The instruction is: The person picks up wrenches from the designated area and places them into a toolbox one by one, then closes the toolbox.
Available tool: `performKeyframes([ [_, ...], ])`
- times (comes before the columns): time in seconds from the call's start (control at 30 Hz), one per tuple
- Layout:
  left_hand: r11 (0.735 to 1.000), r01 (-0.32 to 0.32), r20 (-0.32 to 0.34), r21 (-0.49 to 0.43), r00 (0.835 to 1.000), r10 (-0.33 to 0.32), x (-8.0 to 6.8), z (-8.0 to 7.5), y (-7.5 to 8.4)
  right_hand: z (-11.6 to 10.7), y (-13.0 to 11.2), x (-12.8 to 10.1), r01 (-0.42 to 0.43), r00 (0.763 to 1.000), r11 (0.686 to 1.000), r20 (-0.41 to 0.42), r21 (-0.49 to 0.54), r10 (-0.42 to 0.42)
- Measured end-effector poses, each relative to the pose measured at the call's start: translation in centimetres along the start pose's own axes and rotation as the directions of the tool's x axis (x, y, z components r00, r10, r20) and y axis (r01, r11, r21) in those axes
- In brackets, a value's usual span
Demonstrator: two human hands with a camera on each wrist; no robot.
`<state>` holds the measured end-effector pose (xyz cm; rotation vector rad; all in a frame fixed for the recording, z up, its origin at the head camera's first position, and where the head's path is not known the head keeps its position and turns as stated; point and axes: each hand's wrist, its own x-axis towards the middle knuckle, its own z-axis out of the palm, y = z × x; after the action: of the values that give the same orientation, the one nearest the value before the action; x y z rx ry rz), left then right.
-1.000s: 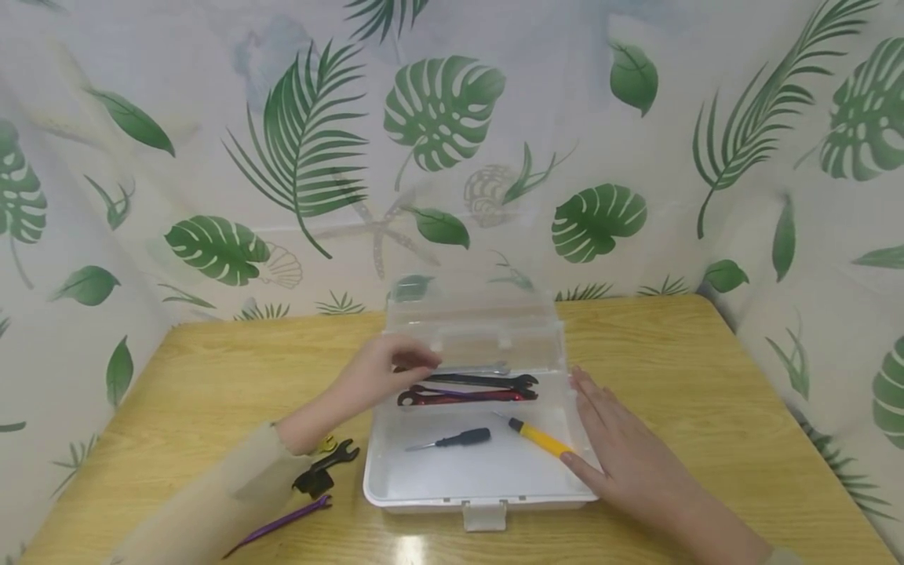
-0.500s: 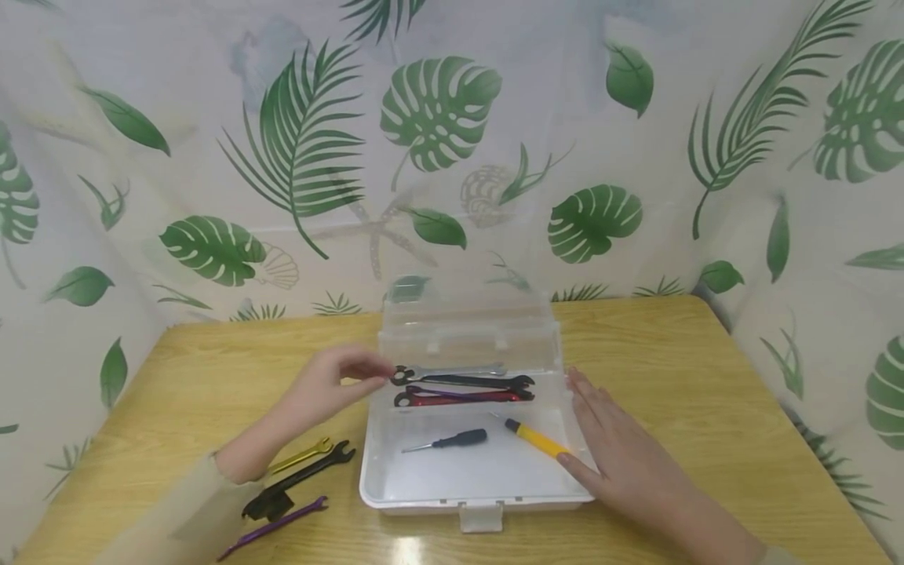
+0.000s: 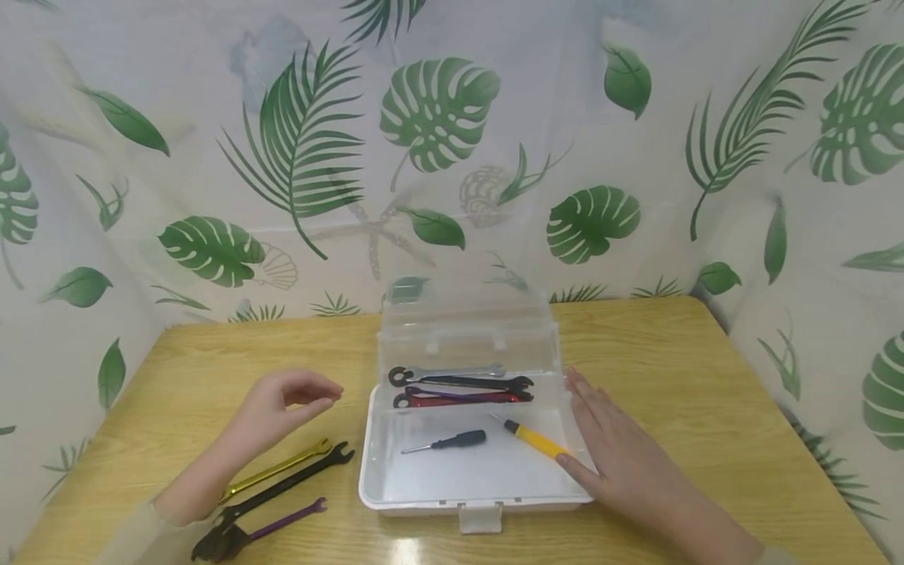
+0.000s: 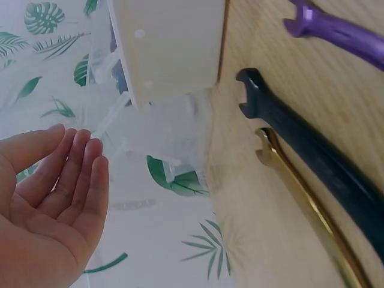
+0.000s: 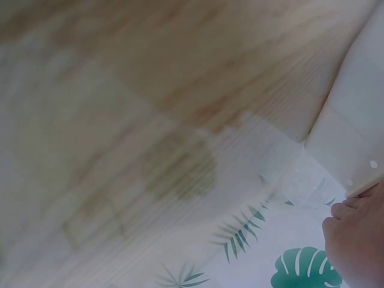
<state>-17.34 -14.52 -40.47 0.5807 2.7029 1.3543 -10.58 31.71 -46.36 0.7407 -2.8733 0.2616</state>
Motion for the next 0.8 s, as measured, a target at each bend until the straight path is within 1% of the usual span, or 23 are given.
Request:
performKeyframes([
  [0.13, 1.000, 0.027, -0.014, 0.009, 1.000, -0.027, -1.0, -0.4, -0.8, 0.0, 0.0, -0.1, -0.001, 1.000, 1.000, 0.003, -0.004, 0.001],
  [0.37, 0.994, 0.109, -0.041, 0.008, 0.993, -0.108, -2.6, -1.3, -1.7, 0.0, -0.1, 0.0, 0.016, 1.000, 1.000, -0.001, -0.006, -0.016],
  [0.47, 0.991, 0.133, -0.053, 0.014, 0.990, -0.133, -3.4, -1.7, -2.2, 0.0, 0.0, -0.1, 0.026, 1.000, 1.000, -0.009, -0.011, -0.026],
  [0.6, 0.989, 0.149, -0.071, 0.022, 0.987, -0.148, -4.2, -2.0, -3.0, 0.1, 0.1, -0.1, 0.042, 0.999, 0.999, -0.021, -0.017, -0.042],
  [0.7, 0.984, 0.173, -0.082, 0.029, 0.982, -0.170, -4.7, -2.1, -3.5, 0.0, 0.1, -0.1, 0.041, 0.999, 0.999, -0.021, -0.016, -0.041],
  [0.8, 0.975, 0.218, -0.093, 0.038, 0.973, -0.213, -5.1, -2.2, -3.8, -0.1, 0.0, 0.0, 0.021, 1.000, 1.000, -0.004, -0.010, -0.021],
])
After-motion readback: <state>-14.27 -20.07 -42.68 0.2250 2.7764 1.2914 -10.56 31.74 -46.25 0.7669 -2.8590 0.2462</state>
